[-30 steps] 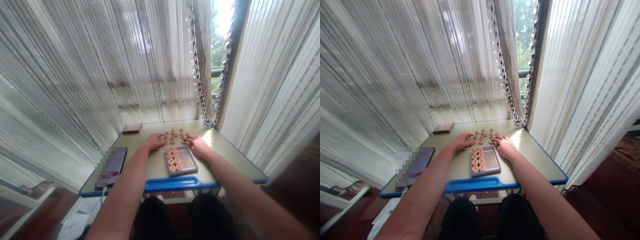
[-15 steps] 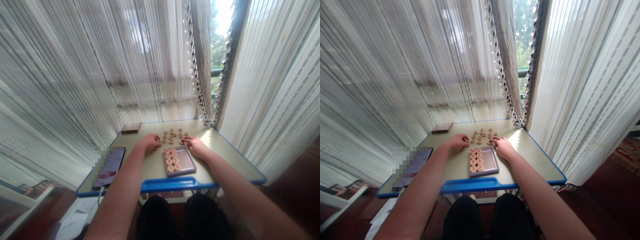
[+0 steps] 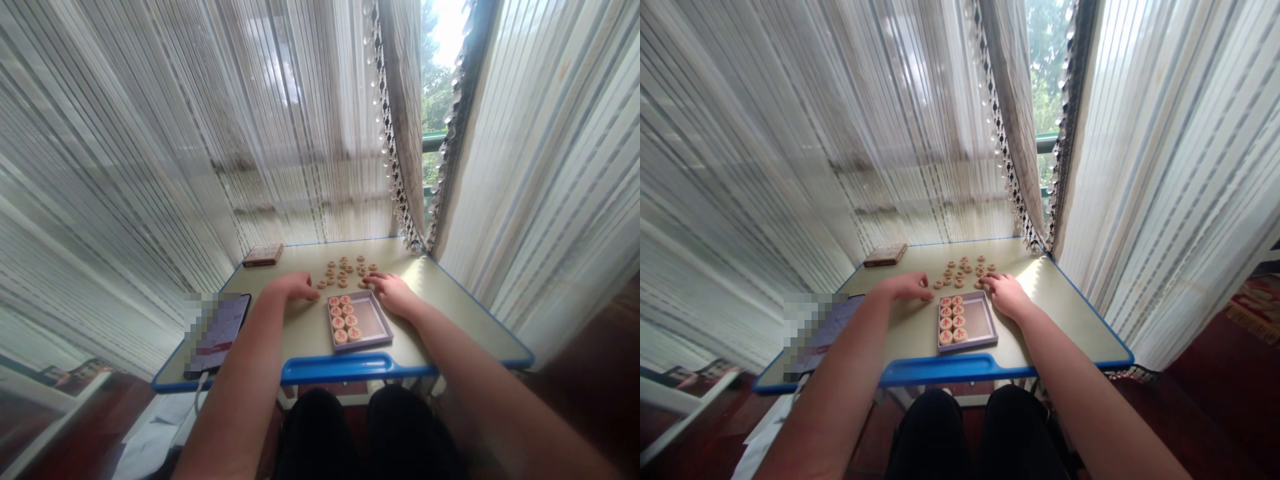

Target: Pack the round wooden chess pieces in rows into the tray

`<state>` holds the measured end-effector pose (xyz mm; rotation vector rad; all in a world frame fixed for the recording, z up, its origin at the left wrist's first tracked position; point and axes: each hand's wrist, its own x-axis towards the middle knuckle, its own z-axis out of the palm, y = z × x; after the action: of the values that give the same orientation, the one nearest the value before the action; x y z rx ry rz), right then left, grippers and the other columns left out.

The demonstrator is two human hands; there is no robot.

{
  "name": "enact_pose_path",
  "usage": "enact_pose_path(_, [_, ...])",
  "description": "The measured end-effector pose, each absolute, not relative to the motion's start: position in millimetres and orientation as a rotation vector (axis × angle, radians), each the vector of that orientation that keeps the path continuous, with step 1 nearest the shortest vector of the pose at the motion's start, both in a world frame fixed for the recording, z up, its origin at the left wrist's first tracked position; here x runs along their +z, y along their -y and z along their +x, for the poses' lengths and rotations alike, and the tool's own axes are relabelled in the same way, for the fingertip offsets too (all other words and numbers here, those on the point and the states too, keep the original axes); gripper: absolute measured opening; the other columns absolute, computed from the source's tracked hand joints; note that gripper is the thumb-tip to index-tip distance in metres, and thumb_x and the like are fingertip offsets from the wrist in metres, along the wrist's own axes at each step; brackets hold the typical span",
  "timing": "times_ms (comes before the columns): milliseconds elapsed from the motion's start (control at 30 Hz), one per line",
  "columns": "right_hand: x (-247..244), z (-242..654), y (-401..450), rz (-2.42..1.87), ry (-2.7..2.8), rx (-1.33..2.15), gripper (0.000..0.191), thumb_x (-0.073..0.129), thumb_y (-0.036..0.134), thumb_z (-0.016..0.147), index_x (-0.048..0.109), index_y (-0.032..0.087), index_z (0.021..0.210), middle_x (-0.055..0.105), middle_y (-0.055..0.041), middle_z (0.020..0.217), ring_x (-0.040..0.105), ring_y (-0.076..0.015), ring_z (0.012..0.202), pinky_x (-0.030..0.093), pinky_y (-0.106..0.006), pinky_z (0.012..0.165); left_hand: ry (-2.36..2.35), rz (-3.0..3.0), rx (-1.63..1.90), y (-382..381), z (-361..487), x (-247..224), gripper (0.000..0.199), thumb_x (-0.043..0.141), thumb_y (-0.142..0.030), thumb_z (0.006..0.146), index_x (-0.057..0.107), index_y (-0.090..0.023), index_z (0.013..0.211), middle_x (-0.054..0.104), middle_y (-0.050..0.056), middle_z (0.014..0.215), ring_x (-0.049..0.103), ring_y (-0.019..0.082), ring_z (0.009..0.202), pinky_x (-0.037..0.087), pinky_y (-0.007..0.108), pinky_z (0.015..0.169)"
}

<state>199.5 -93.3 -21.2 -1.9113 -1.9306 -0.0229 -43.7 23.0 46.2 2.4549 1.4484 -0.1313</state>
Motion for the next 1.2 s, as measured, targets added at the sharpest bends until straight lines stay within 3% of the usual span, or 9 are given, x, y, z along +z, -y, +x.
enact_pose_path(133, [-20.7,199.9,93.7,-1.922,1.898,-0.022,0.042,0.04,0.017,0.081,0.056,0.027,0.119,0.053,-0.0032,0.123,0.044,-0.0224,0.109,0.033,-0.034,0.095,-1.397,2.469,-0.186,-19.1,-44.3,47.1,0.042,0.062,-0.043,0.059,0.057,-0.02,0.094,0.065,0.005,0.091,0.06,0.02,0.076,0.044,0.026,0.06])
enact_pose_path(333, [-20.6,199.2,95.0,-1.92,1.873,-0.013,0.04,0.04,0.018,0.081,0.058,0.027,0.116,0.054,-0.0048,0.118,0.044,-0.0224,0.106,0.034,-0.034,0.093,-1.303,2.528,0.041,-16.8,-32.7,41.9,0.043,0.06,-0.03,0.062,0.056,-0.02,0.103,0.064,0.004,0.099,0.059,0.018,0.084,0.046,0.024,0.069])
enact_pose_path(533, [-23.7,200.5,94.8,-1.917,1.892,-0.028,0.041,0.041,0.018,0.081,0.057,0.028,0.117,0.053,-0.0047,0.12,0.043,-0.0223,0.107,0.031,-0.035,0.095,-1.251,2.522,0.138,-10.5,-23.9,39.2,0.033,0.056,-0.024,0.067,0.059,-0.02,0.1,0.062,0.004,0.105,0.058,0.018,0.088,0.046,0.024,0.075])
enact_pose_path(700, [-23.6,200.6,94.3,-1.906,1.901,-0.029,0.041,0.04,0.017,0.081,0.058,0.029,0.116,0.053,-0.0036,0.12,0.043,-0.0221,0.107,0.031,-0.035,0.095,-1.211,2.542,0.237,-11.5,-21.4,35.2,0.037,0.055,-0.024,0.069,0.058,-0.02,0.105,0.06,0.005,0.11,0.058,0.018,0.091,0.046,0.026,0.079])
enact_pose_path(900, [-23.8,200.1,94.0,-1.91,1.904,-0.038,0.042,0.041,0.016,0.08,0.058,0.029,0.117,0.053,-0.0038,0.12,0.044,-0.0217,0.107,0.032,-0.034,0.094,-1.19,2.727,0.443,-6.8,-12.3,36.2,0.032,0.054,-0.041,0.073,0.067,-0.023,0.097,0.057,0.008,0.108,0.048,0.025,0.106,0.036,0.035,0.097])
enact_pose_path(1200, [-24.1,200.1,94.0,-1.905,1.907,-0.038,0.042,0.041,0.017,0.081,0.057,0.029,0.117,0.053,-0.0037,0.12,0.044,-0.0228,0.107,0.034,-0.035,0.093,-1.082,2.768,0.28,3.3,-7.0,35.2,0.029,0.05,-0.032,0.078,0.067,-0.03,0.101,0.054,0.001,0.118,0.04,0.026,0.112,0.028,0.036,0.102])
